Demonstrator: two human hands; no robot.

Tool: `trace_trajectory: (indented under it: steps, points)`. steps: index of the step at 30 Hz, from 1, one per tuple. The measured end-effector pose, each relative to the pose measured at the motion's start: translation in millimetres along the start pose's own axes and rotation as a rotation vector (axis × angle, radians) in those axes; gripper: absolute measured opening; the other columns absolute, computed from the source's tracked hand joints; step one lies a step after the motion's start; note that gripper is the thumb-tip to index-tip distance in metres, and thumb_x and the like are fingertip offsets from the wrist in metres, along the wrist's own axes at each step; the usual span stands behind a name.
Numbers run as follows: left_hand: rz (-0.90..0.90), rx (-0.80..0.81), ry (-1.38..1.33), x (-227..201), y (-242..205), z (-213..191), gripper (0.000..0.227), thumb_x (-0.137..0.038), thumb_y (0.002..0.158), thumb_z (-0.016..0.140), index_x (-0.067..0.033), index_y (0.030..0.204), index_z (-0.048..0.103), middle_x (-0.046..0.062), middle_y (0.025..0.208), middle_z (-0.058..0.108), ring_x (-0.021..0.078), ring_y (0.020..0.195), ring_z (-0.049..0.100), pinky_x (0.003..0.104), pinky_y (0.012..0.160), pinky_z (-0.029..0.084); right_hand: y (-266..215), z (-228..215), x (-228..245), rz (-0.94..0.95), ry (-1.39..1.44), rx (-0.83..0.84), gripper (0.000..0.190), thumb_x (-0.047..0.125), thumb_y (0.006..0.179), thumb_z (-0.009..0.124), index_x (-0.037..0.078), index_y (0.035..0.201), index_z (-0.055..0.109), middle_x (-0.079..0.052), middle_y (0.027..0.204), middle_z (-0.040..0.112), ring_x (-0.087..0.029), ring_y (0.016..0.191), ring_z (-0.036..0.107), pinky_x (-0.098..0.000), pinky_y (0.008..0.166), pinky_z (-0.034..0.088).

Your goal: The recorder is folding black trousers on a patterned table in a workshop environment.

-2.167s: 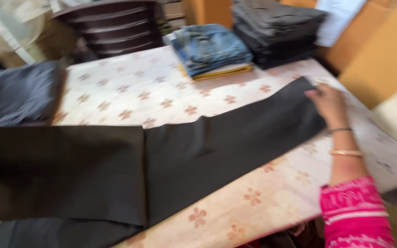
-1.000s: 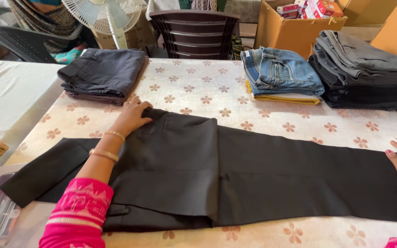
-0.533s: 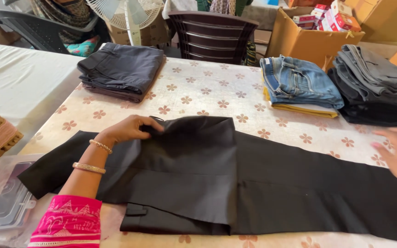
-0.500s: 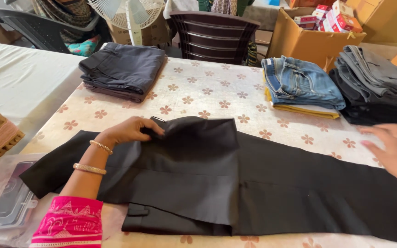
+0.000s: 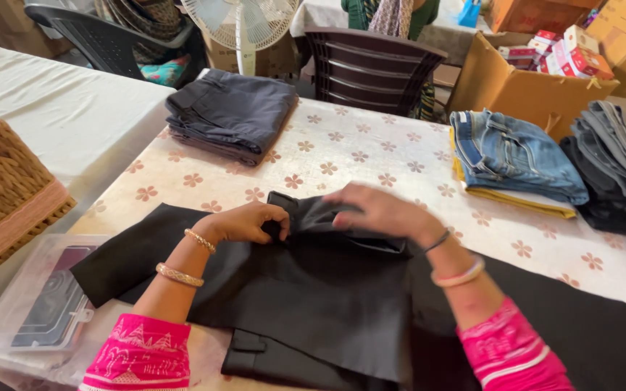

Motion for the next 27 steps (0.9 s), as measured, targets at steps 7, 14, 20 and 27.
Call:
trace_trajectory:
  steps: [7,14,20,27]
  points:
    - [-0.143,-0.194,-0.001,-11,-7,-13,0.047,0.004,0.065,0.070,-0.0134,0.108,0.062,0.003,0.115,0.052,0.0208,0.101,0.057,0.033,0.079,0.054,5,60,-23,-0.009,-0.140,0.057,0.051,0.027,0.091,0.068,0.012,0.139,0.062,-0.008,0.112,0.067,-0.028,0.109,0.062,-0.0375,0.097,0.050]
    - [-0.055,-0.324,0.156,46,2,-2,0.030,-0.011,0.077,0.080,-0.0123,0.106,0.072,0.007,0.098,0.068,0.0258,0.093,0.063,0.036,0.079,0.052,3,51,-44,0.115,0.215,0.045,0.029,0.030,0.093,0.070,0.007,0.111,0.073,-0.005,0.102,0.070,-0.021,0.098,0.066,-0.0333,0.091,0.052]
    - [-0.303,-0.533,0.049,90,20,15,0.034,-0.037,0.096,0.070,-0.0031,0.100,0.069,0.017,0.087,0.066,0.0303,0.085,0.065,0.040,0.078,0.052,6,79,-111,0.185,-0.073,-0.203,0.039,0.040,0.094,0.066,0.005,0.108,0.077,-0.011,0.121,0.064,-0.030,0.116,0.053,-0.0390,0.104,0.039]
    - [-0.330,-0.525,-0.300,88,20,19,0.035,-0.034,0.092,0.070,-0.0004,0.088,0.063,0.014,0.090,0.059,0.0231,0.083,0.057,0.038,0.074,0.047,-1,75,-115,0.390,0.444,-0.147,0.057,0.054,0.095,0.059,0.002,0.117,0.068,-0.007,0.117,0.065,-0.018,0.114,0.059,-0.0326,0.104,0.043]
Point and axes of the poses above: each hand's wrist, its own y-axis towards the middle knuckle, its own z-axis out of the palm, x = y × z, the point moved 2 cm from there along y, towards the middle knuckle
